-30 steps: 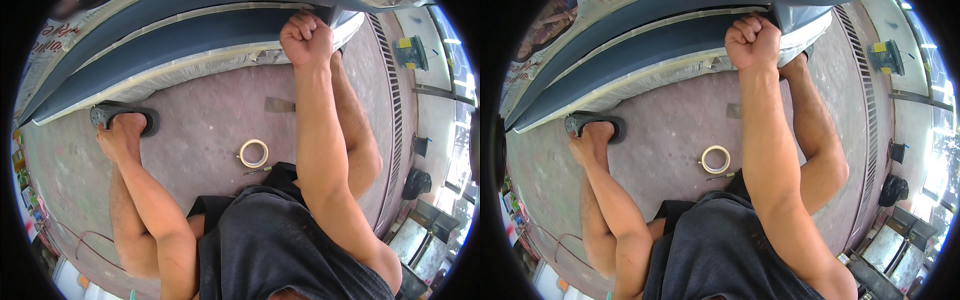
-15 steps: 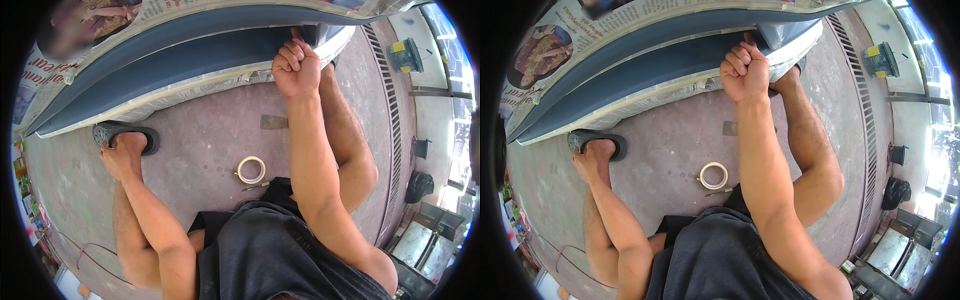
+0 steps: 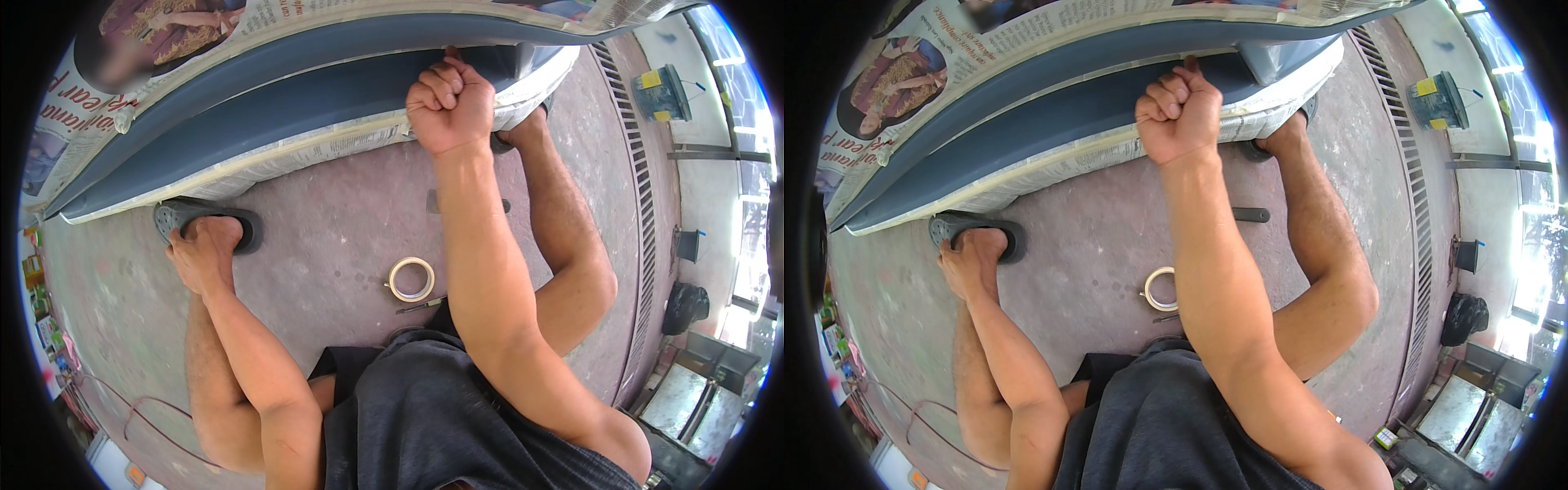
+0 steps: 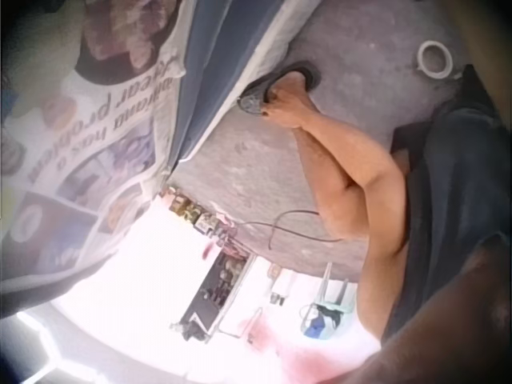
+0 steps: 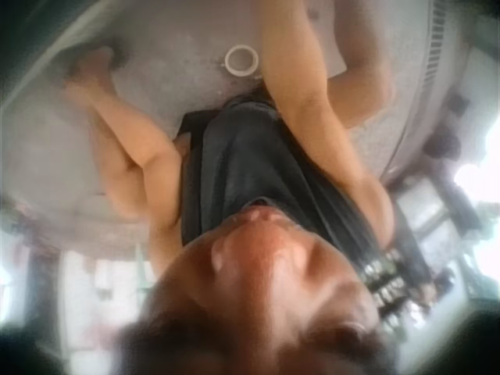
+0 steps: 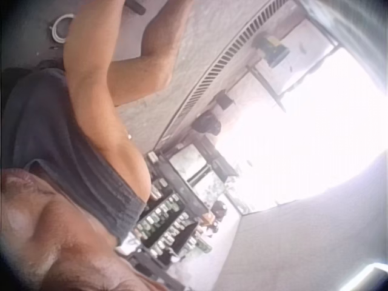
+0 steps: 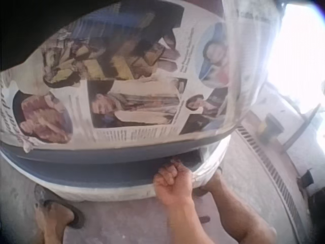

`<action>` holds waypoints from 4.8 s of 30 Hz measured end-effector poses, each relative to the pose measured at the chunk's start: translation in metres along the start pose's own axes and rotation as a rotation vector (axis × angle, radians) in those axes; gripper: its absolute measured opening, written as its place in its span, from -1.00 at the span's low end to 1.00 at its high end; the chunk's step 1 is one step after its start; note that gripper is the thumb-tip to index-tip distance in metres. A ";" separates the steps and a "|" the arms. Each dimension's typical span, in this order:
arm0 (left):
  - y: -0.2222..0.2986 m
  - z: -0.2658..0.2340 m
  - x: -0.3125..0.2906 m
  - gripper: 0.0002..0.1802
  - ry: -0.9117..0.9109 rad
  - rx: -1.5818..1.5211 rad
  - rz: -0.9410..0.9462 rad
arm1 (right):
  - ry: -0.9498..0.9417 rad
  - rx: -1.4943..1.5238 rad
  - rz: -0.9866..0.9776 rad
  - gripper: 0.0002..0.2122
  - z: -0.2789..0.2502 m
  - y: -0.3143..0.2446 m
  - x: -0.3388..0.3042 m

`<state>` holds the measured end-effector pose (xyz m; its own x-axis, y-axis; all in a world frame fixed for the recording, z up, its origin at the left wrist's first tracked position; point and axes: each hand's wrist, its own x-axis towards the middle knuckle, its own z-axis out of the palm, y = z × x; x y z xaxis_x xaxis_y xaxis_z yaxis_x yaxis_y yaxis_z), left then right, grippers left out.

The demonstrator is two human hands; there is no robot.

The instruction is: The person applies masking tape to the edges of a car bumper that is covered with newspaper. They repeatedly tear pieces of tape and press them along the bumper's trim to mask off areas.

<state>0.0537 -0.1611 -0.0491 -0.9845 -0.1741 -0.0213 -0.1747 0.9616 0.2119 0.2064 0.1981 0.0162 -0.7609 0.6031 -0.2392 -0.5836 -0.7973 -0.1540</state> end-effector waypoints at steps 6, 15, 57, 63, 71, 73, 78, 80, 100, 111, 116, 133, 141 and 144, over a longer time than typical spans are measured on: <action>0.004 -0.002 -0.003 -0.27 -0.002 -0.025 -0.014 | -0.046 0.008 0.146 -0.79 -0.005 0.007 -0.012; -0.009 0.008 0.009 -0.22 -0.002 -0.024 0.004 | 0.151 -0.649 -0.175 -0.60 -0.022 -0.043 -0.055; -0.014 0.015 0.015 -0.23 0.013 0.027 -0.002 | 0.345 -1.971 -0.356 -0.20 -0.022 -0.077 -0.010; -0.013 0.016 0.014 -0.24 0.007 0.037 -0.014 | 0.321 -2.092 -0.354 -0.21 -0.011 -0.073 -0.017; -0.005 0.009 0.003 -0.30 0.054 0.036 0.045 | 0.155 -2.316 -0.453 -0.19 -0.033 -0.090 -0.026; 0.004 0.000 -0.004 -0.30 0.024 0.035 0.029 | 0.199 -2.283 -0.474 -0.17 -0.028 -0.078 -0.034; -0.001 0.001 -0.001 -0.31 0.002 0.039 0.025 | 0.280 -2.148 -0.413 -0.16 -0.015 -0.075 -0.032; -0.002 0.003 0.001 -0.30 0.006 0.043 0.033 | 0.316 -2.087 -0.320 -0.18 -0.016 -0.085 -0.023; -0.009 0.009 0.004 -0.32 0.042 0.036 0.057 | 0.092 -1.186 0.003 -0.16 -0.019 -0.086 -0.029; -0.006 0.007 0.000 -0.32 0.038 0.041 0.059 | -0.015 -0.743 -0.001 -0.27 -0.018 -0.075 -0.007; 0.002 0.000 -0.005 -0.34 0.016 0.051 0.045 | 0.044 -0.798 -0.018 -0.28 -0.018 -0.071 -0.006; -0.005 0.006 0.001 -0.31 0.022 0.047 0.059 | 0.260 -1.346 -0.138 -0.17 -0.005 -0.068 -0.021; -0.017 0.021 0.013 -0.29 0.044 0.069 0.042 | 0.234 -1.606 -0.194 -0.15 -0.010 -0.072 -0.015; -0.007 0.011 0.005 -0.30 0.028 0.059 0.051 | 0.223 -1.656 -0.182 -0.19 -0.011 -0.072 -0.027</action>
<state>0.0495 -0.1663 -0.0616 -0.9914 -0.1298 0.0151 -0.1259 0.9799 0.1545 0.2721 0.2387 0.0234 -0.5848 0.7846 -0.2059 0.3634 0.0265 -0.9313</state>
